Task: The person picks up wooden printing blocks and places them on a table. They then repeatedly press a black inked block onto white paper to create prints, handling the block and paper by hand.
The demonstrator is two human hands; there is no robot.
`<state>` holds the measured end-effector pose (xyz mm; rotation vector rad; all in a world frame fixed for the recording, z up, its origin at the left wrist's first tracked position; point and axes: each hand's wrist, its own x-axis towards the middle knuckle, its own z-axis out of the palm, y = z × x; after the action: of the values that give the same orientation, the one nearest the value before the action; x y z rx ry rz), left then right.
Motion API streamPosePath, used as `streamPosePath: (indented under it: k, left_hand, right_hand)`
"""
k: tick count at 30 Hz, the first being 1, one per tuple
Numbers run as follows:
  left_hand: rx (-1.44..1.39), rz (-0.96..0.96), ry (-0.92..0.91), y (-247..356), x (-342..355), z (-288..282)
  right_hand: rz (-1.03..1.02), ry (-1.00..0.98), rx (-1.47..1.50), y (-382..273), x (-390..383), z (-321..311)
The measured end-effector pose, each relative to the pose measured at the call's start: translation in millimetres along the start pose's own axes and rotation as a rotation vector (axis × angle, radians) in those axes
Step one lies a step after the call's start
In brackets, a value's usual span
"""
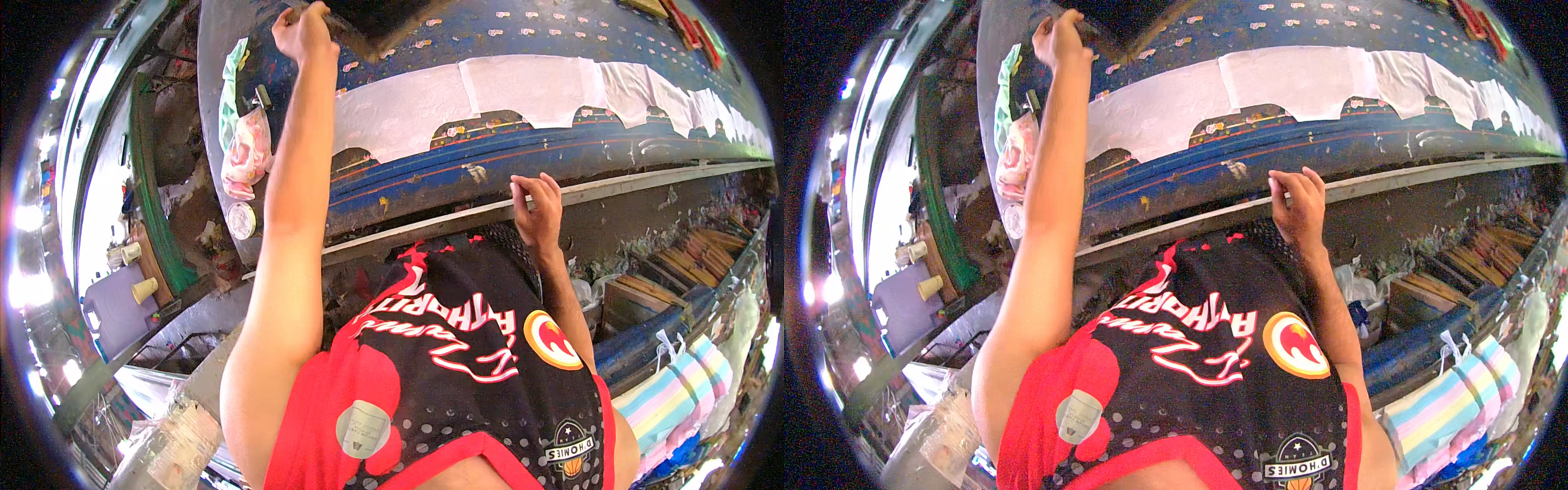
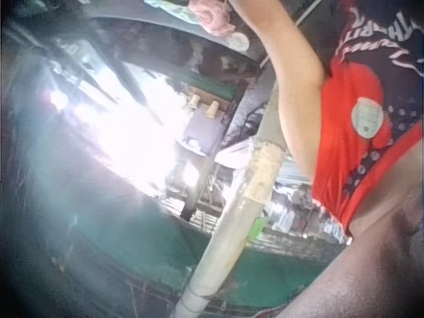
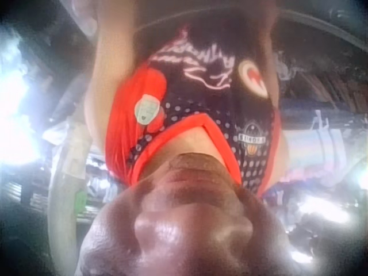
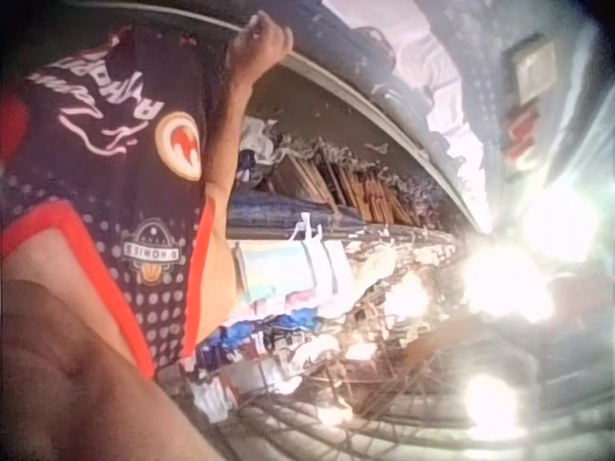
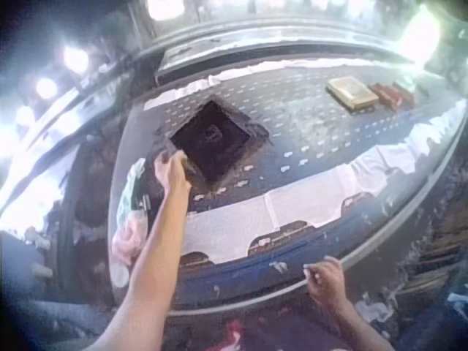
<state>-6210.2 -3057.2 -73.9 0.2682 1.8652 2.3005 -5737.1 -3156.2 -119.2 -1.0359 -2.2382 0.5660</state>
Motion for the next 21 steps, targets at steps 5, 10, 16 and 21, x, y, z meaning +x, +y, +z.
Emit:
streamPosePath:
  k: [5, 10, 16, 21]
  left_hand:
    - [0.165, -0.051, 0.198, -66, 84, 58]
    - [0.284, 0.035, 0.193, -111, 91, 25]
    - [0.597, 0.437, -0.124, -86, 54, -92]
    - [1.028, 0.522, -0.440, -77, 7, -191]
  right_hand:
    - [-0.059, -0.054, 0.022, 3, 32, 9]
    - [-0.140, -0.099, 0.049, 18, 97, 36]
    - [-0.303, -0.215, -0.056, 43, 186, 96]
    - [-0.274, -0.262, -0.161, 54, 226, 144]
